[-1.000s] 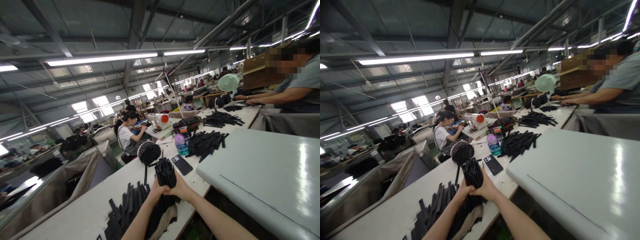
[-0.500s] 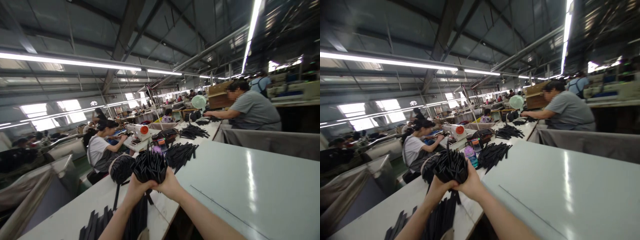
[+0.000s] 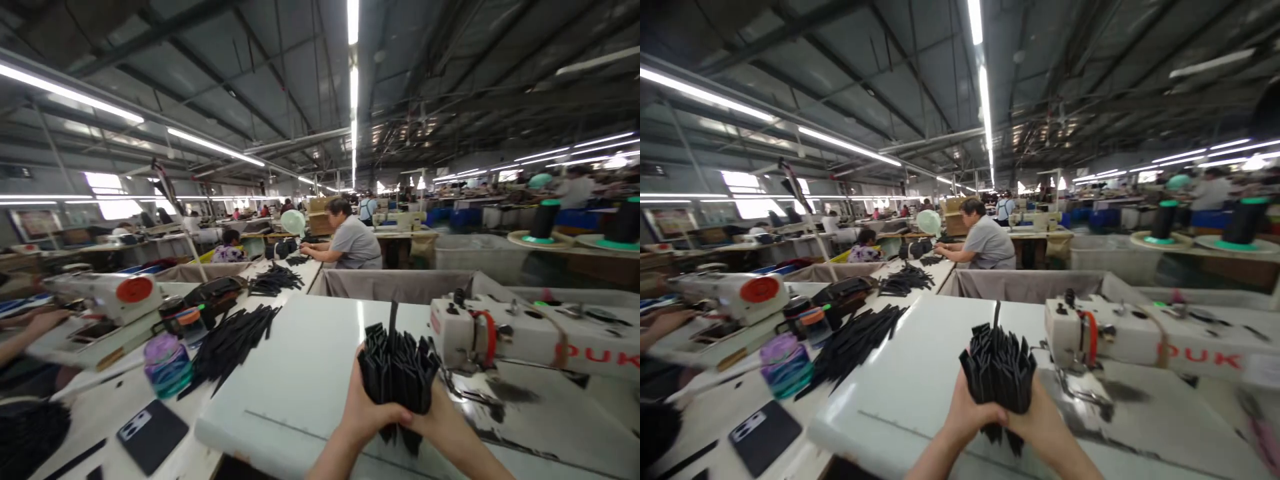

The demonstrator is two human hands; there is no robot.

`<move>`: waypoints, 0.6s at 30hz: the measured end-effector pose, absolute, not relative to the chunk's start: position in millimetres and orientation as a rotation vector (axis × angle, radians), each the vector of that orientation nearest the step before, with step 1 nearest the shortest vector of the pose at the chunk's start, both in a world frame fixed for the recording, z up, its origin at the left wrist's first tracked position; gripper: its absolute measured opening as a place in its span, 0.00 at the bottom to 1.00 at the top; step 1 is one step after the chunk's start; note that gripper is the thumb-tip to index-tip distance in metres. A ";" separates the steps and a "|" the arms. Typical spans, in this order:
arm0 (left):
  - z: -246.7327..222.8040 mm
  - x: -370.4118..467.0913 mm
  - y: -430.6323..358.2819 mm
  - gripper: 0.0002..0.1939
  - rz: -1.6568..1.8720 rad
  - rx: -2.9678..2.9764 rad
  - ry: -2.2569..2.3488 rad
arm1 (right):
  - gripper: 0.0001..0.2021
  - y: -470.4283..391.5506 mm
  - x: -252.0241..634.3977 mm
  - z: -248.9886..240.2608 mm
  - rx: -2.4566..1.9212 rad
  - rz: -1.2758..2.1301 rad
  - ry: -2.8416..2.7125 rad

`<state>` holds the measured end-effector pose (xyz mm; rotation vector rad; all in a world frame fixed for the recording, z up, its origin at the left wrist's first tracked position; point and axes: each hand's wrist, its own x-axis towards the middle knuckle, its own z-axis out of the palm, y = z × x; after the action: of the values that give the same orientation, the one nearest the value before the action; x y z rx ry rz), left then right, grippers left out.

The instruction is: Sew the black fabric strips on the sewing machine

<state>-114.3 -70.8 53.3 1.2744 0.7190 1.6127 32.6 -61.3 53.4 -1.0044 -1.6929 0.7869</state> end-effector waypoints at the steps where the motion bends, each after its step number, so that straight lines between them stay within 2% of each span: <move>1: 44.0 -105.3 -66.2 0.54 1.605 1.283 0.706 | 0.40 -60.0 39.7 40.8 -1.027 0.806 -1.664; 3: 27.4 -92.5 -60.9 0.59 1.577 1.300 0.718 | 0.42 -59.4 46.6 17.3 -1.092 0.797 -1.583; 7: 5.0 -86.7 -61.1 0.60 1.586 1.373 0.796 | 0.38 -62.7 46.4 -9.1 -1.098 0.821 -1.538; 12: 4.0 -98.1 -69.2 0.50 1.526 1.271 0.845 | 0.46 -61.2 41.3 0.5 -0.871 0.856 -1.639; 14: 13.0 -98.5 -72.9 0.46 1.476 1.225 0.896 | 0.44 -61.6 39.1 10.3 -0.831 0.935 -1.668; 18: 25.3 -80.6 -86.5 0.37 1.572 1.094 1.127 | 0.35 -74.3 46.6 24.4 -0.874 1.080 -1.552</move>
<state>-80.6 -86.5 25.3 1.0938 1.1272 1.5723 46.6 -74.3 24.4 -0.8736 -1.5524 1.0797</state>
